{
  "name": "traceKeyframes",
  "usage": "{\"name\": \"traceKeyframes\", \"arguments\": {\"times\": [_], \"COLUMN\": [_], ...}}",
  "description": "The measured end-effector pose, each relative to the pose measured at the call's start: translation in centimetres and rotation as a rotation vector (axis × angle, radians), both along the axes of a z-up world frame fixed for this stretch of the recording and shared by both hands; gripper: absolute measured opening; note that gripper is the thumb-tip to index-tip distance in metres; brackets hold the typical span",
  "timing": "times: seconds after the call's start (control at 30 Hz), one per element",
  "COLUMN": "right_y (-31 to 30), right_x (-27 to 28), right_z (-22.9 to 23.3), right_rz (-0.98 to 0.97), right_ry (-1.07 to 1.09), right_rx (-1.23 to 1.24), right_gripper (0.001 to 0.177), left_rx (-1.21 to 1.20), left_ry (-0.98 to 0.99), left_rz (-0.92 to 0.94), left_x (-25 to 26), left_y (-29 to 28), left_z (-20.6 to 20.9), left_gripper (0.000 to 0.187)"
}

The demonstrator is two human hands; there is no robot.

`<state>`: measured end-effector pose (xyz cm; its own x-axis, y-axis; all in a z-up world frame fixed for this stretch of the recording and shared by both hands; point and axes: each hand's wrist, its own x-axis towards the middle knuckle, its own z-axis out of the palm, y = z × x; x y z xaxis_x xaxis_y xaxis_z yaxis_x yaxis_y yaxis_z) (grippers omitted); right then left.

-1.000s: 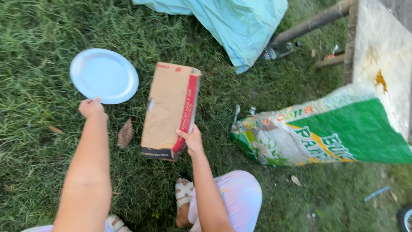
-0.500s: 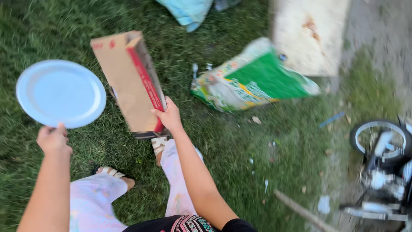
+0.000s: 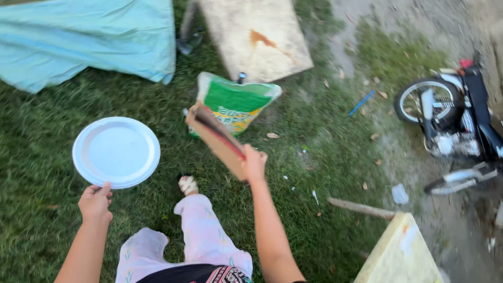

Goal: The person gathers scattered trash from a grassy yard, including paper plates, plastic forks, straws, and a pizza box, and places them into a large woven sack. The person also picks up a paper bag and a plastic bottle from a nearby table.

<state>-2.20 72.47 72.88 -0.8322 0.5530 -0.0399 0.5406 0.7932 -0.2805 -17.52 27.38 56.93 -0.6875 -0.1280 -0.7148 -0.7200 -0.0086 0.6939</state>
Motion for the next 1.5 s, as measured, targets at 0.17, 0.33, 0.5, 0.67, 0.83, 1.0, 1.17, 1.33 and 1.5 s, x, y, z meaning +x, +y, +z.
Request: {"name": "traceKeyframes", "arguments": {"times": [0.17,0.33,0.5,0.67,0.83,1.0,1.17,1.33,1.5], "right_y": [14.1,28.5,38.9,43.1,44.2,43.1,39.5,36.7,38.9], "right_x": [-1.1,-7.2,-11.4,-11.7,-16.2,-23.6,-28.8,-26.8,-22.3], "right_z": [5.2,7.5,5.6,2.7,0.1,-4.1,-8.1,-7.3,-1.6], "right_rz": [-0.055,0.115,0.338,0.498,0.539,0.571,0.56,0.612,0.53], "right_ry": [-0.02,-0.023,-0.231,-0.378,-0.692,-0.596,-0.62,-0.728,-0.648], "right_rx": [0.251,0.415,0.422,0.393,0.38,0.436,0.382,0.285,0.206], "right_gripper": [0.029,0.028,0.018,0.014,0.019,0.019,0.021,0.022,0.039], "left_rx": [0.027,0.022,0.078,0.066,0.003,-0.017,-0.046,-0.074,-0.131], "left_ry": [0.046,0.062,0.015,-0.005,0.02,0.061,0.064,0.068,0.063], "left_rz": [-0.057,-0.01,0.079,0.145,0.135,0.143,0.146,0.16,0.14], "left_x": [-2.7,-5.5,-7.9,-8.1,-8.3,-8.4,-8.1,-7.5,-7.4], "left_y": [7.0,15.9,25.5,30.7,33.3,34.0,33.5,32.6,31.9], "left_z": [2.1,3.3,3.2,3.0,4.7,6.5,7.7,8.3,8.0], "left_gripper": [0.018,0.016,0.016,0.017,0.017,0.016,0.014,0.013,0.012]}}
